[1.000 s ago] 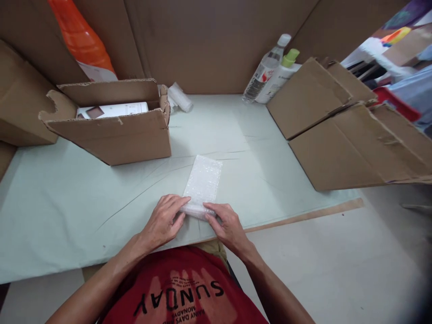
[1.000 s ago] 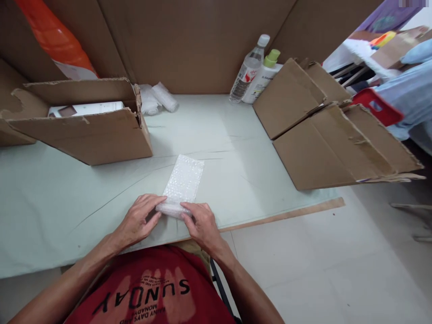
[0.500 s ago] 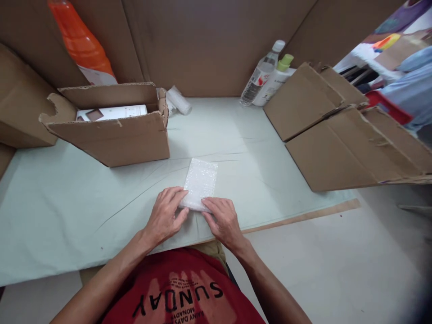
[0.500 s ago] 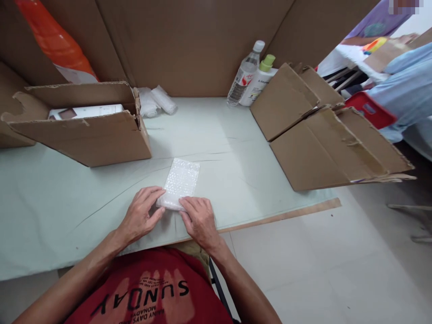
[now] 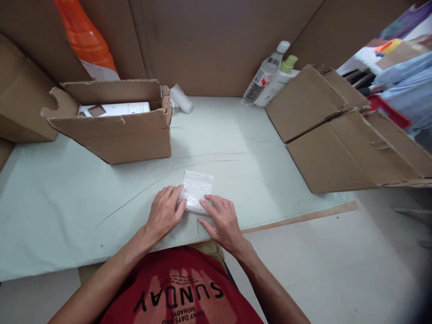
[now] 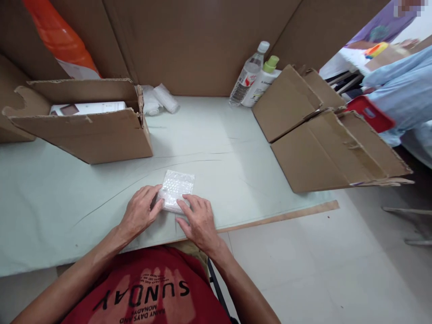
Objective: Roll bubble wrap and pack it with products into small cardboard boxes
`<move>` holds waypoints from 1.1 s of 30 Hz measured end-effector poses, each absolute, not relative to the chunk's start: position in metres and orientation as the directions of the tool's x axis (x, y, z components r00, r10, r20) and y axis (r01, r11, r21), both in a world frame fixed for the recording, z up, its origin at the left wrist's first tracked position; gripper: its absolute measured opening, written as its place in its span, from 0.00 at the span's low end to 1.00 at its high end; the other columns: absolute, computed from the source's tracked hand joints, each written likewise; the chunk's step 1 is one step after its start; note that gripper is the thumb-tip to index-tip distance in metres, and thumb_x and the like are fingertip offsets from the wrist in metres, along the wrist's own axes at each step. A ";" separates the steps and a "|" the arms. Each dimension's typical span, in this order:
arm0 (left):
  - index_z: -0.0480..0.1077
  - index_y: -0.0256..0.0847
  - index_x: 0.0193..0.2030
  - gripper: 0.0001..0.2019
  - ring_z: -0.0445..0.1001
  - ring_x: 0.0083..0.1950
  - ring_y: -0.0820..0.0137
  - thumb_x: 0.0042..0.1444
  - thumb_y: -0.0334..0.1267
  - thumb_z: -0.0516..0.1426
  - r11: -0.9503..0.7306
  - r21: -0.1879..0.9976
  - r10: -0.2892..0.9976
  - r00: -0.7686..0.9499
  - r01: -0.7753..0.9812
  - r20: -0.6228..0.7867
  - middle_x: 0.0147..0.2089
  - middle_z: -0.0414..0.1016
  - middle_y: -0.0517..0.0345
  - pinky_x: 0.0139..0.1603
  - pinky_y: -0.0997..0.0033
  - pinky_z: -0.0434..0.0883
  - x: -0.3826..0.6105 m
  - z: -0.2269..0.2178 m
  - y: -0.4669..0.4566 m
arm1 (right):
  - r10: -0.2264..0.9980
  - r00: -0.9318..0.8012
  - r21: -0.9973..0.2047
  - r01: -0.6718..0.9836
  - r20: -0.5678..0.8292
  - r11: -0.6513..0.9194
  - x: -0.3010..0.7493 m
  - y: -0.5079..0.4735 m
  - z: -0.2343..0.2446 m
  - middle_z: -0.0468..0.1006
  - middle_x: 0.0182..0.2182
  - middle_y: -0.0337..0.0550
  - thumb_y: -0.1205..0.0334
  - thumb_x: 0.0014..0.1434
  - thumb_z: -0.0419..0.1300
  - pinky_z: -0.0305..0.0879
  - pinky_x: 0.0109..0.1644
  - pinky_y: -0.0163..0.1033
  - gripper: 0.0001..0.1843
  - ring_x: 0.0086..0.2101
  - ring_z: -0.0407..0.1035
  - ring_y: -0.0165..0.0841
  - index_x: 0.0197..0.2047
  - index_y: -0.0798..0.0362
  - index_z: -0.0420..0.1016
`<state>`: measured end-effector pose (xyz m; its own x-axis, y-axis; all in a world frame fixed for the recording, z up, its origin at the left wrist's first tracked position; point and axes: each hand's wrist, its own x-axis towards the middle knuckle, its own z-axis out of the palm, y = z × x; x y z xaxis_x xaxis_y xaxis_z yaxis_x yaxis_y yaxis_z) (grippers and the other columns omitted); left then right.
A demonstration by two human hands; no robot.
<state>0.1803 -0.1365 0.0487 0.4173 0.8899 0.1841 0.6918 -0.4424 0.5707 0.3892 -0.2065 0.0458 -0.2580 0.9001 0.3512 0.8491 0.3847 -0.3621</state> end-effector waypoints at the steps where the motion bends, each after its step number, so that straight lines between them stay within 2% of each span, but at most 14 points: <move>1: 0.69 0.36 0.58 0.17 0.73 0.46 0.59 0.64 0.38 0.53 -0.399 0.618 0.909 0.383 0.678 0.166 0.46 0.76 0.46 0.49 0.54 0.72 0.179 0.050 -0.138 | 0.904 -0.258 -0.370 0.847 0.342 0.381 0.389 -0.203 0.043 0.78 0.53 0.53 0.62 0.66 0.61 0.66 0.53 0.51 0.17 0.52 0.71 0.45 0.57 0.51 0.73; 3: 0.67 0.38 0.61 0.21 0.74 0.46 0.62 0.63 0.42 0.56 -0.240 0.770 0.956 0.280 0.591 0.083 0.49 0.75 0.46 0.47 0.57 0.74 0.176 0.053 -0.143 | 0.915 -0.197 -0.437 0.829 0.353 0.348 0.389 -0.197 0.038 0.81 0.50 0.51 0.64 0.66 0.59 0.67 0.51 0.49 0.16 0.48 0.73 0.43 0.57 0.52 0.73; 6: 0.60 0.38 0.65 0.29 0.76 0.49 0.64 0.59 0.45 0.59 0.125 0.956 0.972 0.161 0.265 -0.171 0.55 0.73 0.44 0.49 0.59 0.75 0.171 0.057 -0.154 | 0.948 -0.026 -0.625 0.746 0.318 0.230 0.389 -0.192 0.037 0.83 0.48 0.50 0.62 0.67 0.59 0.71 0.50 0.47 0.17 0.44 0.76 0.41 0.58 0.51 0.74; 9: 0.59 0.37 0.66 0.33 0.76 0.56 0.61 0.56 0.45 0.62 0.384 0.918 0.910 0.207 -0.098 -0.359 0.58 0.73 0.42 0.57 0.57 0.73 0.175 0.059 -0.165 | 0.989 0.050 -0.812 0.578 0.137 0.083 0.382 -0.195 0.042 0.82 0.49 0.48 0.58 0.65 0.60 0.74 0.49 0.43 0.17 0.44 0.77 0.40 0.56 0.50 0.75; 11: 0.62 0.37 0.63 0.32 0.75 0.58 0.60 0.53 0.43 0.64 0.448 0.864 0.884 0.259 -0.231 -0.389 0.57 0.74 0.43 0.58 0.59 0.72 0.182 0.059 -0.168 | 0.999 0.029 -0.891 0.455 0.025 0.009 0.376 -0.201 0.046 0.83 0.44 0.45 0.56 0.65 0.60 0.75 0.45 0.40 0.16 0.40 0.77 0.37 0.54 0.51 0.75; 13: 0.65 0.37 0.61 0.31 0.75 0.56 0.62 0.50 0.42 0.65 0.473 0.832 0.874 0.276 -0.289 -0.401 0.55 0.76 0.46 0.58 0.62 0.72 0.187 0.059 -0.170 | 1.000 -0.002 -0.918 0.396 -0.010 -0.008 0.370 -0.207 0.048 0.82 0.41 0.44 0.55 0.65 0.59 0.74 0.43 0.39 0.15 0.38 0.77 0.36 0.52 0.51 0.75; 17: 0.65 0.37 0.62 0.31 0.76 0.53 0.63 0.51 0.41 0.64 0.425 0.870 0.898 0.241 -0.250 -0.369 0.54 0.78 0.48 0.55 0.64 0.72 0.187 0.062 -0.171 | 0.988 0.080 -0.852 0.518 0.135 0.074 0.374 -0.213 0.053 0.76 0.55 0.52 0.53 0.67 0.57 0.70 0.58 0.49 0.16 0.54 0.71 0.43 0.54 0.49 0.75; 20: 0.65 0.37 0.63 0.29 0.76 0.54 0.61 0.55 0.42 0.62 0.330 0.936 0.918 0.272 -0.123 -0.288 0.56 0.77 0.46 0.55 0.63 0.72 0.181 0.070 -0.171 | 0.982 0.082 -0.849 0.519 0.168 0.102 0.383 -0.207 0.061 0.69 0.61 0.56 0.49 0.66 0.58 0.70 0.56 0.50 0.25 0.53 0.72 0.43 0.62 0.49 0.69; 22: 0.68 0.38 0.60 0.25 0.76 0.54 0.61 0.55 0.40 0.62 0.247 0.969 0.925 0.301 -0.005 -0.234 0.55 0.78 0.47 0.57 0.62 0.70 0.177 0.073 -0.172 | 0.990 0.000 -0.888 0.441 0.144 0.129 0.383 -0.199 0.067 0.72 0.58 0.55 0.47 0.63 0.62 0.72 0.52 0.47 0.30 0.47 0.73 0.40 0.64 0.50 0.67; 24: 0.71 0.38 0.56 0.22 0.75 0.55 0.60 0.55 0.38 0.62 0.168 0.983 0.933 0.310 0.071 -0.182 0.54 0.78 0.48 0.59 0.62 0.69 0.174 0.074 -0.173 | 0.992 -0.061 -0.922 0.366 0.112 0.127 0.377 -0.193 0.070 0.78 0.49 0.49 0.48 0.60 0.65 0.72 0.49 0.43 0.26 0.42 0.73 0.38 0.58 0.51 0.72; 26: 0.69 0.39 0.58 0.24 0.75 0.57 0.58 0.54 0.39 0.63 0.148 0.988 0.936 0.317 0.035 -0.151 0.56 0.77 0.46 0.59 0.61 0.69 0.173 0.071 -0.174 | 0.995 -0.043 -0.948 0.303 0.086 0.095 0.368 -0.188 0.068 0.79 0.37 0.43 0.49 0.60 0.66 0.72 0.44 0.41 0.18 0.37 0.72 0.35 0.48 0.51 0.76; 28: 0.66 0.39 0.63 0.30 0.73 0.60 0.56 0.54 0.42 0.64 0.186 0.980 0.924 0.351 -0.065 -0.152 0.61 0.74 0.43 0.59 0.60 0.70 0.173 0.067 -0.174 | 0.998 0.011 -0.972 0.227 0.060 0.056 0.363 -0.186 0.063 0.77 0.31 0.40 0.50 0.62 0.64 0.71 0.41 0.39 0.13 0.33 0.71 0.34 0.43 0.51 0.76; 30: 0.65 0.39 0.64 0.30 0.74 0.60 0.56 0.55 0.41 0.63 0.236 0.967 0.894 0.410 -0.092 -0.179 0.62 0.74 0.43 0.58 0.61 0.70 0.171 0.065 -0.173 | 0.999 0.025 -0.981 0.190 0.036 0.030 0.364 -0.184 0.058 0.77 0.31 0.41 0.50 0.62 0.64 0.71 0.40 0.39 0.13 0.33 0.71 0.34 0.42 0.51 0.75; 33: 0.71 0.38 0.60 0.23 0.76 0.52 0.62 0.56 0.35 0.58 0.239 0.970 0.859 0.457 0.043 -0.232 0.54 0.78 0.50 0.54 0.65 0.71 0.168 0.069 -0.168 | 0.997 -0.068 -0.975 0.216 0.030 0.044 0.376 -0.179 0.059 0.81 0.40 0.46 0.48 0.59 0.66 0.73 0.45 0.41 0.19 0.39 0.75 0.38 0.49 0.50 0.76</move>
